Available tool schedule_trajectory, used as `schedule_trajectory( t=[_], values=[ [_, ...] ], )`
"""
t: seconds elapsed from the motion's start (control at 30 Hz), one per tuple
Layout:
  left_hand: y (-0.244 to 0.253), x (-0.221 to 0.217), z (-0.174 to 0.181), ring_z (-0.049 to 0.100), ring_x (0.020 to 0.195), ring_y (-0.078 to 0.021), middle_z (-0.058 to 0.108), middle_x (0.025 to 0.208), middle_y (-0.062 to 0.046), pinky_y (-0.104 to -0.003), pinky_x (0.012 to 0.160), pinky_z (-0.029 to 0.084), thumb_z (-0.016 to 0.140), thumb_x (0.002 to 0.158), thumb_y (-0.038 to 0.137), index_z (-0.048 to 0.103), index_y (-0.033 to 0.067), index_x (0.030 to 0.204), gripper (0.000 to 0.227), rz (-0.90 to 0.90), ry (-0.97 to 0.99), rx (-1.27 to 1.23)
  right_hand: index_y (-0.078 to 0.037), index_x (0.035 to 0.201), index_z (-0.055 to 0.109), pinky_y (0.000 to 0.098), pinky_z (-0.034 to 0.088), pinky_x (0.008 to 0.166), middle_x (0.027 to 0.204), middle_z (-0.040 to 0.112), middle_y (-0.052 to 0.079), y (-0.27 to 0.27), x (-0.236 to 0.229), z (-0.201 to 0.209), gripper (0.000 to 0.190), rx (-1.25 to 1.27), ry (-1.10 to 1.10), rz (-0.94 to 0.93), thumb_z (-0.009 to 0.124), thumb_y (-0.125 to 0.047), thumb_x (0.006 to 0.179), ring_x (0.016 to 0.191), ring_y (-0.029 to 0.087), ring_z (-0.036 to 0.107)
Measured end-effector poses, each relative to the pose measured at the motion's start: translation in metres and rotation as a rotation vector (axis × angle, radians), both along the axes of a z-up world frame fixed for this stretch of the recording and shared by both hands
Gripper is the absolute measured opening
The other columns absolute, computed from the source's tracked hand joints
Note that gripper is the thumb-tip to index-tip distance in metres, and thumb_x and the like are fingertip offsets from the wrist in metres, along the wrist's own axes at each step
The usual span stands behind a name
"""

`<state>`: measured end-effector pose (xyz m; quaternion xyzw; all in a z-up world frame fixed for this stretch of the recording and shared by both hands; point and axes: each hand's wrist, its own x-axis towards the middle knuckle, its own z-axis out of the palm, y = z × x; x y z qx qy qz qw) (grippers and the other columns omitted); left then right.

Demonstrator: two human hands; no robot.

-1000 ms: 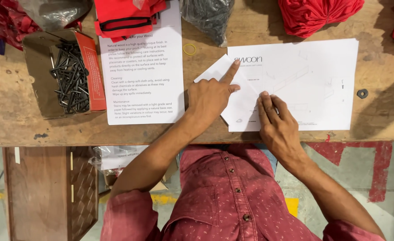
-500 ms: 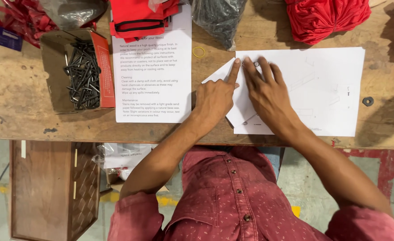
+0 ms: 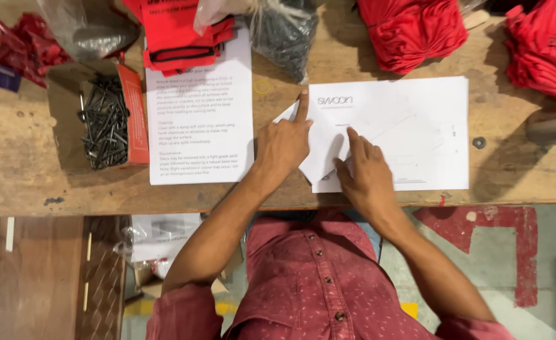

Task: Organizing furniture assembly instruction sheets and hardware bags on a workbench.

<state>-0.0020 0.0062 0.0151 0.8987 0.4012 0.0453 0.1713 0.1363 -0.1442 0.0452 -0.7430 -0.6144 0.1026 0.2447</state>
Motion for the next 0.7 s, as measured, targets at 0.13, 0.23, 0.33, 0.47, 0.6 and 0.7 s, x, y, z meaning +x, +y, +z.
schedule_trajectory(
  t=[0.13, 0.23, 0.33, 0.47, 0.6, 0.7],
  values=[
    [-0.019, -0.004, 0.056, 0.069, 0.074, -0.0351, 0.069, 0.081, -0.016, -0.047, 0.069, 0.056, 0.059, 0.089, 0.012, 0.039, 0.0173, 0.152, 0.067, -0.026, -0.214, 0.402, 0.001, 0.128, 0.063, 0.0402, 0.052, 0.065, 0.098, 0.069, 0.017, 0.013, 0.004, 0.003, 0.039, -0.131, 0.487, -0.226, 0.069, -0.014, 0.092, 0.067, 0.03, 0.062],
    [-0.022, -0.003, 0.103, 0.068, 0.095, -0.0323, 0.071, 0.098, -0.014, -0.046, 0.082, 0.055, 0.061, 0.068, 0.0, 0.055, 0.0177, 0.118, 0.053, -0.088, -0.515, 0.815, -0.001, 0.112, 0.073, 0.0358, 0.049, 0.067, 0.086, 0.066, 0.015, 0.001, 0.017, -0.004, 0.02, -0.08, 0.465, -0.085, 0.075, -0.01, 0.095, 0.071, 0.023, 0.06],
    [-0.019, -0.019, 0.069, 0.068, 0.092, -0.0315, 0.072, 0.094, -0.012, -0.045, 0.078, 0.054, 0.066, 0.074, 0.002, 0.063, 0.0096, 0.095, 0.023, -0.057, -0.53, 0.517, -0.002, 0.112, 0.072, 0.0297, 0.053, 0.069, 0.089, 0.068, 0.01, -0.001, 0.056, -0.001, 0.021, 0.113, 0.601, -0.042, 0.076, -0.003, 0.091, 0.076, 0.015, 0.063],
    [-0.026, -0.036, 0.01, 0.071, 0.082, -0.031, 0.072, 0.089, -0.013, -0.043, 0.07, 0.055, 0.067, 0.09, -0.002, 0.067, 0.004, 0.097, 0.009, 0.085, -0.535, 0.109, 0.001, 0.112, 0.069, 0.0302, 0.051, 0.077, 0.089, 0.064, 0.014, -0.003, 0.209, 0.001, 0.009, 0.384, 0.033, -0.492, 0.074, 0.005, 0.106, 0.08, 0.02, 0.062],
    [-0.039, -0.04, -0.015, 0.07, 0.073, -0.0348, 0.07, 0.085, -0.018, -0.043, 0.061, 0.053, 0.068, 0.095, 0.006, 0.067, 0.002, 0.101, 0.007, 0.179, -0.612, -0.044, 0.0, 0.115, 0.076, 0.0512, 0.048, 0.088, 0.114, 0.069, 0.022, 0.0, 0.32, -0.033, 0.047, 0.318, -0.493, -0.566, 0.065, 0.012, 0.071, 0.108, 0.042, 0.054],
    [-0.041, -0.035, -0.012, 0.069, 0.071, -0.0351, 0.071, 0.084, -0.017, -0.043, 0.059, 0.052, 0.069, 0.095, 0.009, 0.068, 0.0032, 0.1, 0.008, 0.189, -0.659, -0.03, -0.003, 0.109, 0.08, 0.0519, 0.05, 0.085, 0.104, 0.071, 0.022, 0.003, 0.346, -0.035, 0.04, 0.228, -0.486, -0.585, 0.066, 0.01, 0.074, 0.101, 0.043, 0.059]
  ],
)
